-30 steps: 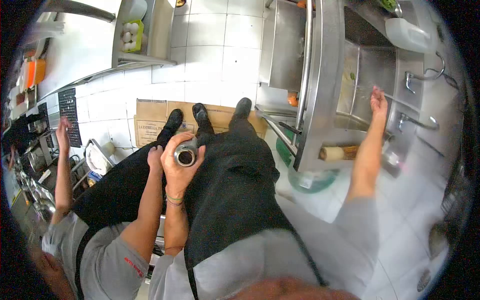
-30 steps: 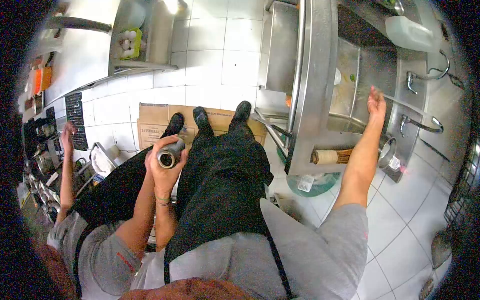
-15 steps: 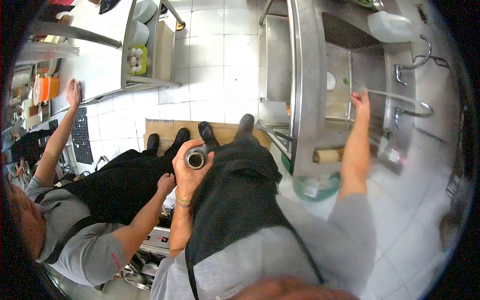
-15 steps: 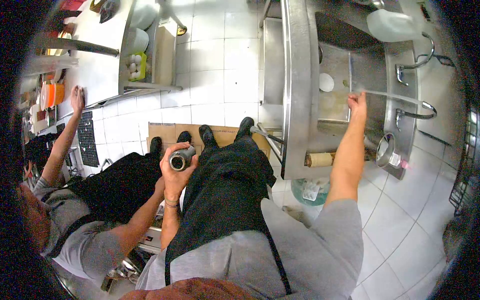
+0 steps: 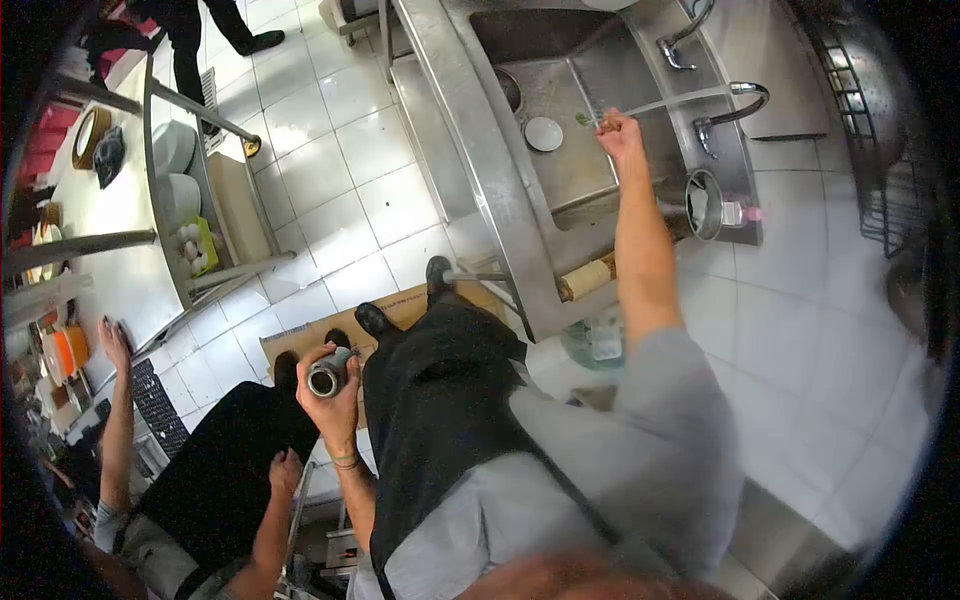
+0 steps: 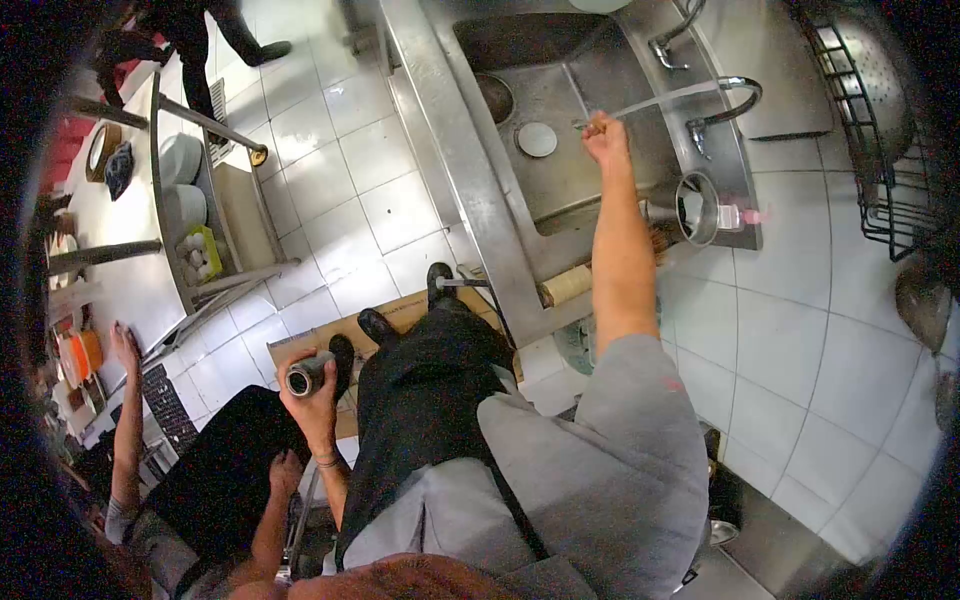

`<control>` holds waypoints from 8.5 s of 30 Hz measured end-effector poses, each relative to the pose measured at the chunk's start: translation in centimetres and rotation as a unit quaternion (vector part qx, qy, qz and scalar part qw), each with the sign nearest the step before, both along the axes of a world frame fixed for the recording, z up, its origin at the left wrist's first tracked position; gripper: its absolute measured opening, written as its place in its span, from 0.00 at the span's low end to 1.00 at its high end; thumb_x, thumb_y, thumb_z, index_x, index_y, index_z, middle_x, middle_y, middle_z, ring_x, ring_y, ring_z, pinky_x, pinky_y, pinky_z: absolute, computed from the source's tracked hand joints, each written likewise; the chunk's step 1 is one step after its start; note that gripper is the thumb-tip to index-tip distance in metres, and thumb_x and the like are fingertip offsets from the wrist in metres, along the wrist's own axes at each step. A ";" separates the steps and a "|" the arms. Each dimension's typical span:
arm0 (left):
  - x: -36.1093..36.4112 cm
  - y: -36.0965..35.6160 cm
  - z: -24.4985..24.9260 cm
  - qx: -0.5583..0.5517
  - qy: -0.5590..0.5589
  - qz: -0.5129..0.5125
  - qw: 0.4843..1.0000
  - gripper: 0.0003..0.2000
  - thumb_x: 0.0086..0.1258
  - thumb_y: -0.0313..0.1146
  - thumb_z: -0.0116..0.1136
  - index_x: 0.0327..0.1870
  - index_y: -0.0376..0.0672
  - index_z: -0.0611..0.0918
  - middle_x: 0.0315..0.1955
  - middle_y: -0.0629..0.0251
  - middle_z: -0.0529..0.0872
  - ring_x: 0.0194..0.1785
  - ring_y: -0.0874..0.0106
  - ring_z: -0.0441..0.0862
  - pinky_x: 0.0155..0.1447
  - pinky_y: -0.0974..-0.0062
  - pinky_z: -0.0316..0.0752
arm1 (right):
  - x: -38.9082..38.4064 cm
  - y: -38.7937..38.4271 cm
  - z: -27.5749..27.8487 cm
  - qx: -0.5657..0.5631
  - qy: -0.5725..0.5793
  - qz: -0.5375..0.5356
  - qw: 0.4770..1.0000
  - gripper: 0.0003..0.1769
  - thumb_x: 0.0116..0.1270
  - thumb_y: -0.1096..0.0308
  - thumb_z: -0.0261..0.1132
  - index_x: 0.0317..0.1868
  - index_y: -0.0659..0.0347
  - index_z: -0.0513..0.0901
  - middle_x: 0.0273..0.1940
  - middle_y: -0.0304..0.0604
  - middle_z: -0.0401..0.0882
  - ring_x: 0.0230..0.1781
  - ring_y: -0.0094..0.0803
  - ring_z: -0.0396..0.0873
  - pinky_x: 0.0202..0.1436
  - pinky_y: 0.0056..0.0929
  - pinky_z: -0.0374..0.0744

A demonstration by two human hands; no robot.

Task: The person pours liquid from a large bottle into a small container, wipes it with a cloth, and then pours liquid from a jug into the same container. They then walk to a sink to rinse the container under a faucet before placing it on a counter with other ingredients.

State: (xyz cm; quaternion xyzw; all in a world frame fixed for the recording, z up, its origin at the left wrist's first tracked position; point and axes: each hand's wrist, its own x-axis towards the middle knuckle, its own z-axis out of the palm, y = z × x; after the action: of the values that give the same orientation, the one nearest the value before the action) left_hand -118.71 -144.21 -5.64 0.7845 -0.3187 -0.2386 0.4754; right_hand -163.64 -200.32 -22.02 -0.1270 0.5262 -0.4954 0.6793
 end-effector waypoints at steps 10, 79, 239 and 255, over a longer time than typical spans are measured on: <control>-0.6 -2.9 0.5 0.010 0.036 -0.009 0.999 0.17 0.60 0.19 0.75 0.48 0.34 0.83 0.45 0.59 0.88 0.49 0.69 0.85 0.59 0.69 0.79 | -3.3 0.3 3.8 -0.002 0.685 0.187 0.704 0.16 0.73 0.61 0.60 0.52 0.62 0.86 0.47 0.52 0.89 0.45 0.51 0.86 0.46 0.56 0.80; 0.9 -14.1 3.5 -0.245 0.017 -0.188 0.951 0.20 0.53 0.29 0.80 0.43 0.39 0.80 0.33 0.56 0.87 0.37 0.61 0.85 0.44 0.63 0.80 | 34.5 30.9 35.9 -0.569 0.396 0.655 0.301 0.26 0.55 0.81 0.76 0.55 0.64 0.82 0.51 0.50 0.83 0.51 0.51 0.84 0.54 0.44 0.84; -8.3 70.0 7.4 0.099 -0.039 0.705 0.702 0.22 0.65 0.19 0.72 0.60 0.38 0.81 0.52 0.64 0.86 0.46 0.79 0.81 0.50 0.80 0.78 | 61.3 98.1 10.3 -0.472 -0.036 0.860 0.190 0.18 0.71 0.67 0.69 0.58 0.66 0.85 0.52 0.56 0.88 0.52 0.46 0.88 0.55 0.39 0.84; 14.3 79.6 7.7 -0.027 -0.016 0.575 0.817 0.22 0.64 0.19 0.71 0.59 0.37 0.80 0.62 0.58 0.85 0.62 0.71 0.82 0.68 0.71 0.77 | 67.5 102.1 11.4 -0.496 -0.001 0.861 0.113 0.16 0.73 0.70 0.68 0.58 0.65 0.85 0.50 0.56 0.87 0.48 0.50 0.86 0.53 0.41 0.83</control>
State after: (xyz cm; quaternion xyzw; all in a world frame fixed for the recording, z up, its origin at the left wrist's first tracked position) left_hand -104.42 -64.62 2.01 0.8154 0.1767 0.0995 0.5422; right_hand -96.12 -98.22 -10.64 -0.8039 -0.2958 0.2681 0.4408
